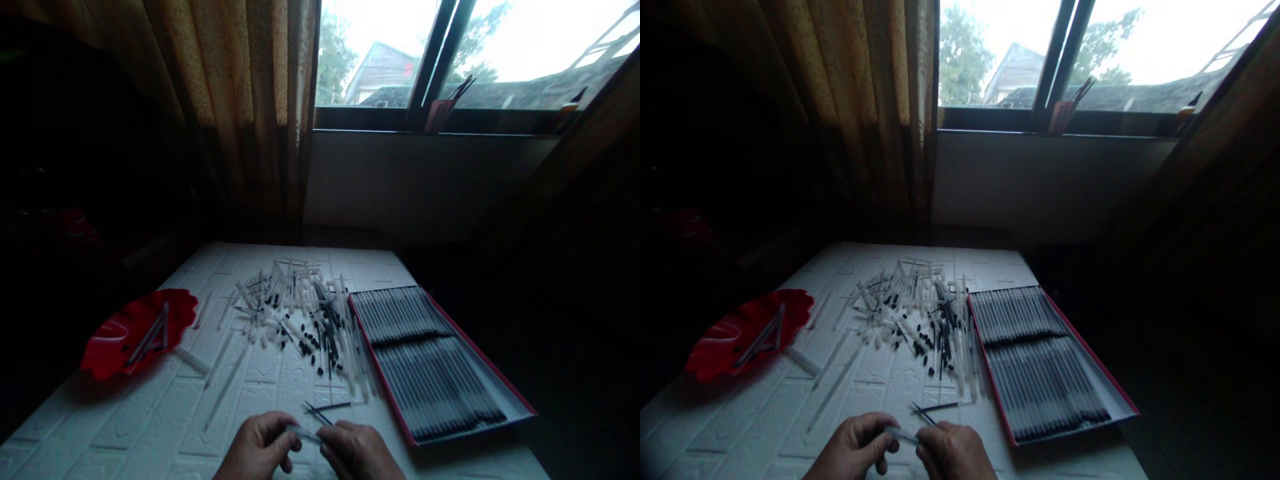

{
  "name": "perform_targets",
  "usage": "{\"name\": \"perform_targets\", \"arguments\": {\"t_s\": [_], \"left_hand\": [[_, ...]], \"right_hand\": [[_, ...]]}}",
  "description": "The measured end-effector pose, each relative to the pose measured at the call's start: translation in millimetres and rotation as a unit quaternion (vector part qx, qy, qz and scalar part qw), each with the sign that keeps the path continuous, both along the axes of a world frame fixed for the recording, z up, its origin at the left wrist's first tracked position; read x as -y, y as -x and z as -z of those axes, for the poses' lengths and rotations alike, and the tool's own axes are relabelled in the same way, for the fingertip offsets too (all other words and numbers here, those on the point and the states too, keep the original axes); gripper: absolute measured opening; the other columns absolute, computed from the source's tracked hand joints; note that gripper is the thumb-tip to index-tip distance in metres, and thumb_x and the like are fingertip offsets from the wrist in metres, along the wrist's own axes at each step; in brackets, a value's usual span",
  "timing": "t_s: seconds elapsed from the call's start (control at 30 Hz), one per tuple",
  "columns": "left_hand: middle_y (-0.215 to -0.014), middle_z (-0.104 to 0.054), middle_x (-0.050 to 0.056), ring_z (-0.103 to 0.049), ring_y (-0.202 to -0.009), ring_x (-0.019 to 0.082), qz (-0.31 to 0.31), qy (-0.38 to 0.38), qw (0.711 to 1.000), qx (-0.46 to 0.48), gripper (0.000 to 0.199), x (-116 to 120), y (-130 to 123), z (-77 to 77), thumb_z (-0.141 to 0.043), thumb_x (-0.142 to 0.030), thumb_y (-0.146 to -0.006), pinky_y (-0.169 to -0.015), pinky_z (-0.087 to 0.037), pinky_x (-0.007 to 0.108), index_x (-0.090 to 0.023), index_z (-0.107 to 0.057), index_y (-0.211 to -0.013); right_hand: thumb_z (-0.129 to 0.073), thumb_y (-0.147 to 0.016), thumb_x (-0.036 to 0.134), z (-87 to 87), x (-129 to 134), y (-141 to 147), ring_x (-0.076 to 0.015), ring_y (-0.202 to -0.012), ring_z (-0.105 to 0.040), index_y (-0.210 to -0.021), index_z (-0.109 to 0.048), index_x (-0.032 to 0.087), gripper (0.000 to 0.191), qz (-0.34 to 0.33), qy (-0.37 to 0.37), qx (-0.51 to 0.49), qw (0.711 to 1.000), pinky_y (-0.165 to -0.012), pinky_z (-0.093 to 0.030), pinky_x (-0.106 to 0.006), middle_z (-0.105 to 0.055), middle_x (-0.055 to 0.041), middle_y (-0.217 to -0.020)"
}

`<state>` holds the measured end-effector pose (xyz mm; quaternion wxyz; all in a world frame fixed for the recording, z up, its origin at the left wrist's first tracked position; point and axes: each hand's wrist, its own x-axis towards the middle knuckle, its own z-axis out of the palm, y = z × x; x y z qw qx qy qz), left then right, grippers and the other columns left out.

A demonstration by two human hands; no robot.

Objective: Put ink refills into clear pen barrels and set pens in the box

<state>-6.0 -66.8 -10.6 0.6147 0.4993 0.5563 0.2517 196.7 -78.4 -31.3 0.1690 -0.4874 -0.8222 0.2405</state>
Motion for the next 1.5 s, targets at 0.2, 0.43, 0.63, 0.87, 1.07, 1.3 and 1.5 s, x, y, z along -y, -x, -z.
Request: {"name": "perform_targets", "arguments": {"t_s": [0.2,0.43,0.63,0.87,1.07,1.3,1.5], "left_hand": [[-0.068,-0.068,0.001,-0.06,-0.053,0.012,0.033,0.003,0.999,-0.033,0.025,0,-3,4.4,-0.059,-0.038,-0.07,-0.035,-0.031,0.014,-0.015,-0.066,-0.076],[-0.067,-0.069,0.0,-0.061,-0.054,0.012,0.03,-0.003,0.999,-0.036,0.021,-1,-5,6.2,-0.057,-0.031,-0.07,-0.039,-0.036,0.016,-0.015,-0.066,-0.08],[-0.064,-0.068,0.0,-0.06,-0.051,0.012,0.048,0.016,0.998,-0.034,0.02,-6,-7,-0.9,-0.057,-0.03,-0.068,-0.044,-0.039,0.019,-0.015,-0.066,-0.077],[-0.062,-0.067,-0.001,-0.06,-0.053,0.012,0.059,0.008,0.997,-0.056,0.018,-7,-8,-2.2,-0.056,-0.03,-0.067,-0.048,-0.041,0.02,-0.015,-0.066,-0.073],[-0.067,-0.065,-0.001,-0.058,-0.053,0.011,0.07,0.065,0.995,-0.01,0.036,-14,-9,-4.7,-0.062,-0.047,-0.064,-0.042,-0.038,0.017,-0.016,-0.061,-0.082],[-0.074,-0.06,0.001,-0.056,-0.053,0.01,0.064,0.023,0.998,0.012,0.06,-23,-5,-2.9,-0.05,-0.075,-0.064,-0.037,-0.041,0.016,-0.017,-0.059,-0.079],[-0.067,-0.056,-0.002,-0.051,-0.048,0.009,0.019,-0.001,0.999,0.026,0.066,-23,-7,2.0,-0.055,-0.077,-0.059,-0.032,-0.037,0.015,-0.016,-0.063,-0.083]], "right_hand": [[-0.049,-0.083,0.024,6.1,8,-1,-0.0128,-0.055,-0.059,-0.081,-0.067,0.024,0.018,0.009,-0.003,0.021,1.0,-0.048,-0.029,-0.021,-0.068,-0.0018,-0.067],[-0.045,-0.086,0.026,6.1,12,2,-0.0126,-0.054,-0.059,-0.078,-0.065,0.023,0.021,0.032,-0.027,0.004,0.999,-0.049,-0.03,-0.021,-0.068,-0.0023,-0.066],[-0.043,-0.087,0.026,10.7,16,5,-0.0127,-0.054,-0.059,-0.076,-0.064,0.022,0.024,0.032,-0.029,-0.01,0.999,-0.05,-0.031,-0.021,-0.067,-0.002,-0.064],[-0.045,-0.085,0.023,3.6,16,5,-0.0137,-0.058,-0.061,-0.075,-0.065,0.021,0.022,0.026,0.009,0.006,1.0,-0.051,-0.032,-0.02,-0.069,-0.0033,-0.068],[-0.045,-0.085,0.028,-3.7,12,2,-0.0151,-0.063,-0.061,-0.081,-0.069,0.02,0.025,0.064,0.09,-0.066,0.992,-0.055,-0.036,-0.02,-0.07,-0.004,-0.069],[-0.044,-0.085,0.039,-12.1,9,-1,-0.0138,-0.057,-0.055,-0.083,-0.067,0.015,0.033,0.109,0.22,-0.224,0.943,-0.053,-0.039,-0.02,-0.061,-0.0007,-0.058],[-0.045,-0.084,0.04,-7.3,10,3,-0.0138,-0.057,-0.054,-0.082,-0.065,0.015,0.032,0.115,0.251,-0.265,0.924,-0.053,-0.038,-0.02,-0.054,0.0011,-0.057]]}}
